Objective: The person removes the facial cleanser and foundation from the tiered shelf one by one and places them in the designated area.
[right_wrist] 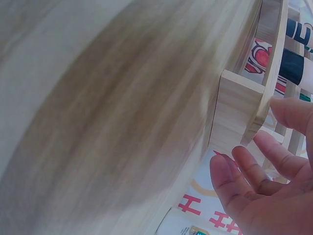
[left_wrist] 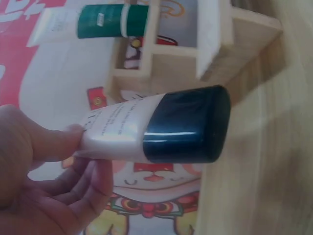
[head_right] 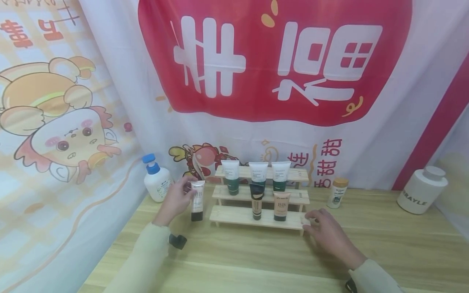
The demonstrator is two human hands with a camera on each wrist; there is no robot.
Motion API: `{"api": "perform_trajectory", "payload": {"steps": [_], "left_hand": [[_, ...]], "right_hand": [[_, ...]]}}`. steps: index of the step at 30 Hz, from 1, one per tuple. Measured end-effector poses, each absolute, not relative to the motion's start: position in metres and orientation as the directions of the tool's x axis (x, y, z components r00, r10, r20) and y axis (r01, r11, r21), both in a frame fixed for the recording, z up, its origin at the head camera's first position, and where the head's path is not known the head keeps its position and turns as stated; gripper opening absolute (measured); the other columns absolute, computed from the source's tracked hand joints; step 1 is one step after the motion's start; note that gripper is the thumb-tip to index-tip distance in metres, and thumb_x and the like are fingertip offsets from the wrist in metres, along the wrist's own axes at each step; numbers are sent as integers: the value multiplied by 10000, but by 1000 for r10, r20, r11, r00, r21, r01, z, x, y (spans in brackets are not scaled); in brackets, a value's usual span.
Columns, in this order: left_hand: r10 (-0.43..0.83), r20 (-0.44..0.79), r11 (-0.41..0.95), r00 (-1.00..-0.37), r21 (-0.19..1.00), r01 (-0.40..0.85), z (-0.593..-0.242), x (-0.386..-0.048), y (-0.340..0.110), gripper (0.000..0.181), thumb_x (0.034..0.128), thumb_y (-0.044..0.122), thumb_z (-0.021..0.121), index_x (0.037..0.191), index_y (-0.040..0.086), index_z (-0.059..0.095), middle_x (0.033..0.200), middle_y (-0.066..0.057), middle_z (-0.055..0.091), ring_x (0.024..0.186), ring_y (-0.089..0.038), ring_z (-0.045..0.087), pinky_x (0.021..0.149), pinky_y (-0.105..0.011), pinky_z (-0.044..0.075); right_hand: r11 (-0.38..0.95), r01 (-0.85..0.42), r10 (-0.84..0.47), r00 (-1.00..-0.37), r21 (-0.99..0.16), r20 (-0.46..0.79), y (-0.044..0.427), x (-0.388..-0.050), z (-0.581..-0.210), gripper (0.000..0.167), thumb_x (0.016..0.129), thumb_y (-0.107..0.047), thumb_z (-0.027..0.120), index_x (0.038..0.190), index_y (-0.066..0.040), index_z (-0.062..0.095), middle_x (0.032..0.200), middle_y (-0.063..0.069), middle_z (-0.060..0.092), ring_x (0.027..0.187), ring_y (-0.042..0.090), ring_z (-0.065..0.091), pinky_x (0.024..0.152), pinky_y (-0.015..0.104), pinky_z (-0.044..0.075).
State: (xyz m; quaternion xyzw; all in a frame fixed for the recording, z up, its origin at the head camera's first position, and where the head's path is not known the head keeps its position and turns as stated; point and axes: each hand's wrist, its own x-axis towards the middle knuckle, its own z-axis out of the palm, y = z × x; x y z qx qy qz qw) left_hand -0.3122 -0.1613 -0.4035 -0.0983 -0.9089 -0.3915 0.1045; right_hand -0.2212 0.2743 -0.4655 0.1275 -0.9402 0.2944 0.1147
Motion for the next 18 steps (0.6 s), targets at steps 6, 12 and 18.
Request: {"api": "perform_trajectory", "payload": {"steps": [6, 12, 18], "left_hand": [[103, 116, 733, -988, 663, 154, -422, -331, -160, 318, 900, 45, 621, 1207, 115, 578, 969, -59, 589, 832, -203, 560, 676, -332, 498], [104, 60, 737, -993, 666, 117, -440, -351, -156, 354, 874, 23, 643, 1209, 123, 585, 984, -66, 592, 820, -195, 569, 637, -306, 504], [111, -2, 752, -994, 654, 83, -449, -362, -154, 318, 860, -8, 637, 1163, 86, 608, 968, -89, 600, 794, -209, 575, 624, -317, 508]], "right_hand": [[803, -282, -160, -951, -525, 266, 275, -222, -465, 306, 818, -152, 733, 1070, -12, 630, 997, 132, 589, 898, 335, 601, 754, 497, 516], [796, -282, -168, -953, -535, 252, 275, -223, -463, 299, 824, -140, 722, 1070, -4, 621, 1003, 137, 596, 901, 338, 602, 755, 493, 517], [791, -289, -177, -952, -540, 251, 273, -223, -463, 303, 824, -125, 721, 1067, 20, 614, 996, 147, 600, 889, 329, 599, 748, 479, 521]]}}
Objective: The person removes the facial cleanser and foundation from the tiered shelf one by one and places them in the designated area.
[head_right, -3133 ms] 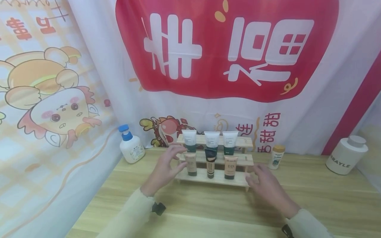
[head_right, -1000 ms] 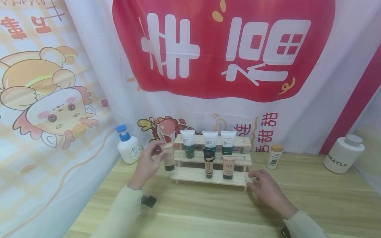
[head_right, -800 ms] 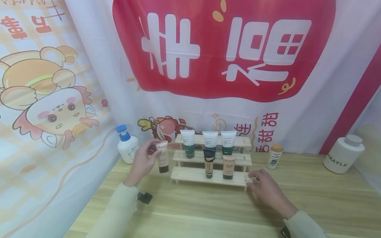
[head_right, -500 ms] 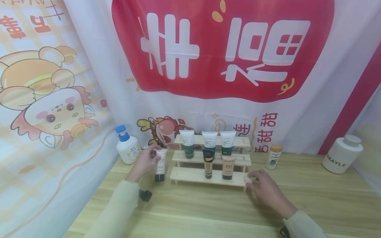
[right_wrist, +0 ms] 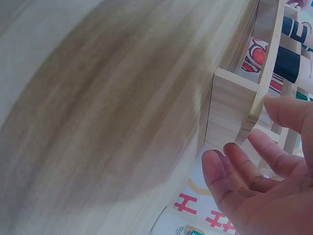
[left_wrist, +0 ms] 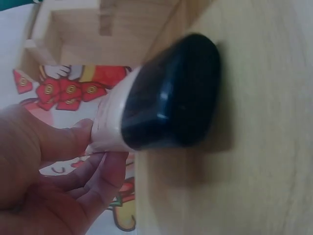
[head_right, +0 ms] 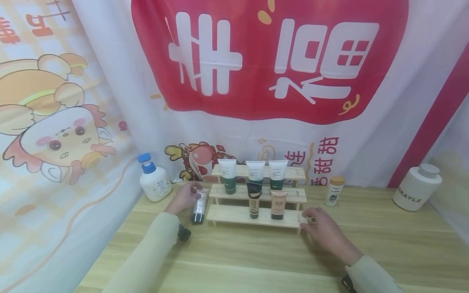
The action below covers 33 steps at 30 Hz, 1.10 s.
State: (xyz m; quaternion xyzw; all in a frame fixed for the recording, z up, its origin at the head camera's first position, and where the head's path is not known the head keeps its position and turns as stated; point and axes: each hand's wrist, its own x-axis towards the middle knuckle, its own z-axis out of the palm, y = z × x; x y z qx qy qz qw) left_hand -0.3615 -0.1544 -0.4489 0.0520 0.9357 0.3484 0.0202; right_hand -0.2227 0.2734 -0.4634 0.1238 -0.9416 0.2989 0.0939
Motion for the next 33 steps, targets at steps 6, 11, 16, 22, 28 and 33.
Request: {"api": "perform_trajectory", "payload": {"steps": [6, 11, 16, 22, 28, 33], "left_hand": [[123, -64, 797, -990, 601, 60, -455, -366, -155, 258, 879, 20, 628, 1131, 68, 643, 1001, -89, 612, 857, -215, 567, 715, -355, 495], [116, -66, 812, -991, 580, 57, -462, -369, -156, 241, 886, 34, 622, 1122, 57, 660, 995, -96, 627, 867, -215, 578, 758, -374, 491], [119, -36, 816, -992, 573, 77, -466, -372, -155, 211, 899, 55, 613, 1103, 42, 667, 1000, -97, 637, 880, -218, 588, 786, -389, 492], [128, -36, 824, -991, 560, 86, -463, -368, -155, 207, 900, 76, 624, 1098, 41, 673, 1007, -93, 641, 876, -213, 589, 784, -387, 494], [126, -37, 837, -991, 540, 86, -462, -365, -155, 209, 903, 102, 624, 1099, 47, 674, 1015, -89, 637, 847, -205, 577, 755, -384, 487], [88, 55, 829, -995, 549, 104, -456, -359, -153, 265, 910, 142, 616, 1163, 73, 655, 1167, -115, 591, 1010, -247, 557, 849, -430, 472]], "right_hand": [[796, -287, -172, -951, -533, 256, 271, -222, -464, 299, 822, -121, 721, 1064, 17, 612, 991, 143, 603, 881, 317, 599, 743, 468, 523], [795, -290, -177, -951, -533, 253, 271, -222, -463, 301, 820, -104, 720, 1067, 23, 608, 989, 145, 600, 880, 319, 598, 740, 463, 526], [793, -288, -172, -951, -538, 255, 272, -222, -463, 296, 820, -98, 719, 1064, 26, 608, 987, 142, 601, 882, 322, 599, 735, 452, 530], [791, -272, -170, -958, -549, 230, 271, -223, -463, 310, 820, -108, 723, 1070, 35, 608, 1001, 155, 603, 891, 322, 598, 737, 443, 532], [794, -282, -173, -954, -538, 246, 271, -222, -462, 297, 817, -105, 723, 1058, 28, 610, 989, 151, 607, 872, 312, 602, 731, 448, 531], [797, -267, -169, -960, -542, 224, 271, -221, -460, 306, 817, -118, 726, 1064, 22, 613, 991, 141, 606, 879, 317, 604, 732, 453, 530]]}}
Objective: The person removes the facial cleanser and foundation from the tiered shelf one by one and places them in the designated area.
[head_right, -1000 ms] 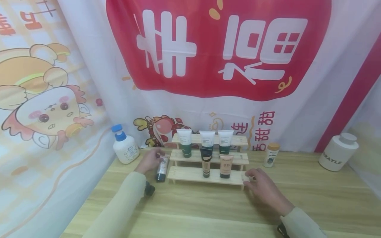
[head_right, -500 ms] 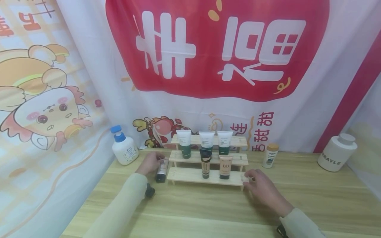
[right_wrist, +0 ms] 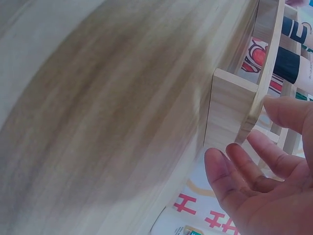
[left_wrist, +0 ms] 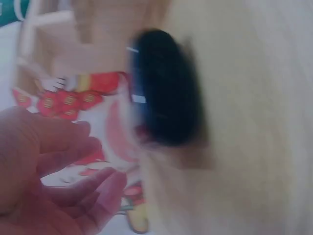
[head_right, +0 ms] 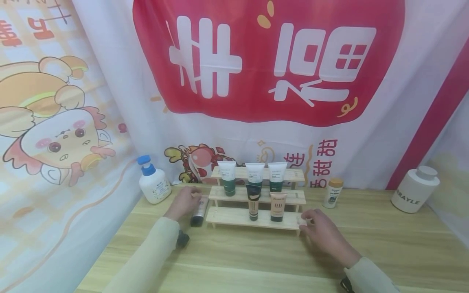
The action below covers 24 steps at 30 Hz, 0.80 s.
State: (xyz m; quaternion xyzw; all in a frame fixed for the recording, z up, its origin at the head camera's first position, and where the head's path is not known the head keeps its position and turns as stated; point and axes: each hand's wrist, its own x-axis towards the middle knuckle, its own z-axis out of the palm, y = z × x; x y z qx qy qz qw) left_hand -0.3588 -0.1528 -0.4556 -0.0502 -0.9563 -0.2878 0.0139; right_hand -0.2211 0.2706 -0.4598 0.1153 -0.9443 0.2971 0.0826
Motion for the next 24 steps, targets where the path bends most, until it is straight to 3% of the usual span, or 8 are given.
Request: {"api": "perform_trajectory", "payload": {"steps": [5, 9, 16, 20, 24], "left_hand": [[140, 267, 785, -953, 557, 271, -434, -341, -149, 274, 908, 156, 617, 1172, 91, 650, 1106, -85, 575, 957, -228, 564, 778, -376, 504], [183, 385, 746, -905, 545, 383, -411, -320, -139, 238, 903, 173, 631, 1138, 149, 662, 1028, 6, 553, 884, -142, 547, 712, -299, 512], [316, 578, 612, -753, 482, 627, -383, -291, -115, 154, 878, 118, 671, 1032, 126, 676, 1003, 6, 586, 871, -151, 568, 699, -267, 510], [389, 645, 512, -658, 442, 736, -373, -280, -100, 224, 865, 87, 683, 1087, 74, 658, 1044, -17, 603, 903, -188, 576, 714, -279, 514], [439, 665, 461, -604, 411, 787, -371, -274, -85, 327, 864, 114, 694, 1181, 79, 623, 1097, -49, 609, 896, -197, 581, 715, -275, 510]], "right_hand": [[798, -261, -161, -961, -544, 224, 270, -220, -459, 297, 813, -112, 728, 1053, 23, 618, 995, 147, 605, 879, 322, 607, 714, 433, 536], [803, -257, -156, -962, -539, 226, 269, -220, -458, 297, 809, -114, 733, 1048, 23, 623, 999, 145, 608, 876, 314, 610, 709, 431, 536], [807, -248, -152, -964, -536, 217, 270, -222, -459, 299, 805, -120, 736, 1044, 24, 625, 992, 141, 610, 873, 312, 613, 715, 442, 531], [810, -243, -147, -965, -533, 215, 270, -224, -460, 302, 806, -128, 734, 1045, 19, 625, 990, 134, 608, 873, 308, 614, 718, 442, 531], [807, -244, -148, -965, -538, 216, 270, -224, -460, 302, 799, -120, 738, 1040, 23, 625, 984, 133, 609, 867, 307, 615, 717, 445, 530]]}}
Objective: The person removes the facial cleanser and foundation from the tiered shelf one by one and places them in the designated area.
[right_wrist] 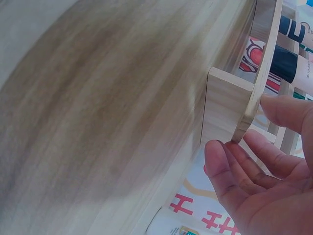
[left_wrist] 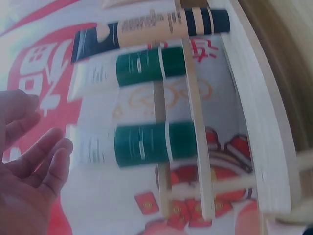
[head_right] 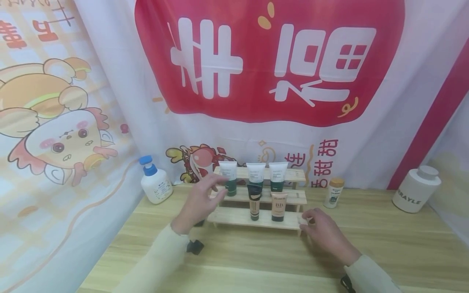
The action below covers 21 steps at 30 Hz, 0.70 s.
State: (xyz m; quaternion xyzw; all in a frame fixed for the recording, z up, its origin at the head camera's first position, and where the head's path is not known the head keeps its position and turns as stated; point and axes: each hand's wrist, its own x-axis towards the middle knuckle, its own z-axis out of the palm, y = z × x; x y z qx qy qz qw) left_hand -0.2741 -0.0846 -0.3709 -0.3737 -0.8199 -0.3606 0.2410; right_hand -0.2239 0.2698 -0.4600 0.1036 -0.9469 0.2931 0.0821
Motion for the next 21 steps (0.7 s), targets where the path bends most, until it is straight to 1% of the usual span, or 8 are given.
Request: {"api": "perform_trajectory", "payload": {"steps": [4, 7, 9, 11, 14, 15, 19, 21], "left_hand": [[466, 660, 456, -590, 392, 799, -374, -272, -69, 387, 866, 159, 700, 1238, 140, 595, 1173, -28, 580, 862, -156, 562, 722, -250, 503], [471, 661, 452, -584, 388, 803, -378, -271, -59, 407, 859, 152, 708, 1248, 156, 590, 1214, 3, 557, 989, -127, 550, 841, -258, 484], [469, 662, 444, -584, 395, 804, -381, -271, -53, 409, 854, 140, 712, 1246, 143, 594, 1217, 13, 552, 1052, -108, 525, 871, -259, 473], [466, 665, 422, -583, 412, 807, -384, -271, -48, 412, 850, 119, 714, 1244, 122, 596, 1223, 7, 545, 1108, -122, 510, 880, -271, 474], [467, 667, 404, -581, 424, 811, -390, -272, -41, 407, 859, 140, 708, 1248, 115, 592, 1233, 3, 535, 1082, -133, 520, 807, -260, 500], [468, 668, 402, -578, 421, 813, -392, -272, -40, 403, 863, 150, 704, 1249, 118, 592, 1234, 2, 533, 1081, -137, 521, 803, -262, 503], [465, 678, 423, -570, 395, 815, -397, -274, -36, 393, 869, 206, 700, 1244, 152, 597, 1232, 26, 533, 1098, -104, 507, 884, -257, 469], [455, 686, 427, -568, 392, 815, -399, -275, -34, 398, 870, 206, 700, 1250, 155, 596, 1226, 33, 533, 1075, -89, 510, 870, -244, 470]], "right_hand": [[805, -247, -148, -964, -540, 220, 270, -223, -460, 303, 792, -114, 745, 1035, 22, 627, 981, 129, 611, 862, 305, 617, 715, 441, 531], [804, -247, -150, -965, -541, 217, 270, -223, -458, 307, 791, -117, 746, 1036, 25, 626, 982, 133, 608, 860, 309, 617, 714, 445, 531], [803, -244, -150, -966, -543, 213, 270, -222, -458, 309, 792, -118, 745, 1037, 27, 626, 985, 136, 606, 862, 310, 617, 716, 448, 530], [802, -242, -148, -966, -547, 210, 270, -222, -458, 308, 792, -115, 745, 1036, 29, 625, 987, 141, 606, 862, 313, 617, 717, 449, 530], [799, -237, -142, -968, -552, 209, 270, -222, -458, 301, 791, -105, 743, 1035, 28, 626, 989, 142, 605, 864, 313, 617, 720, 448, 530], [798, -237, -142, -968, -554, 209, 270, -222, -459, 301, 791, -103, 743, 1034, 29, 626, 988, 144, 606, 863, 314, 617, 721, 448, 529], [793, -236, -142, -968, -561, 206, 270, -223, -460, 303, 791, -104, 742, 1037, 30, 626, 986, 144, 603, 864, 314, 617, 723, 448, 529], [792, -238, -145, -968, -562, 206, 270, -223, -460, 306, 792, -107, 742, 1039, 31, 626, 986, 143, 602, 865, 313, 617, 725, 448, 529]]}}
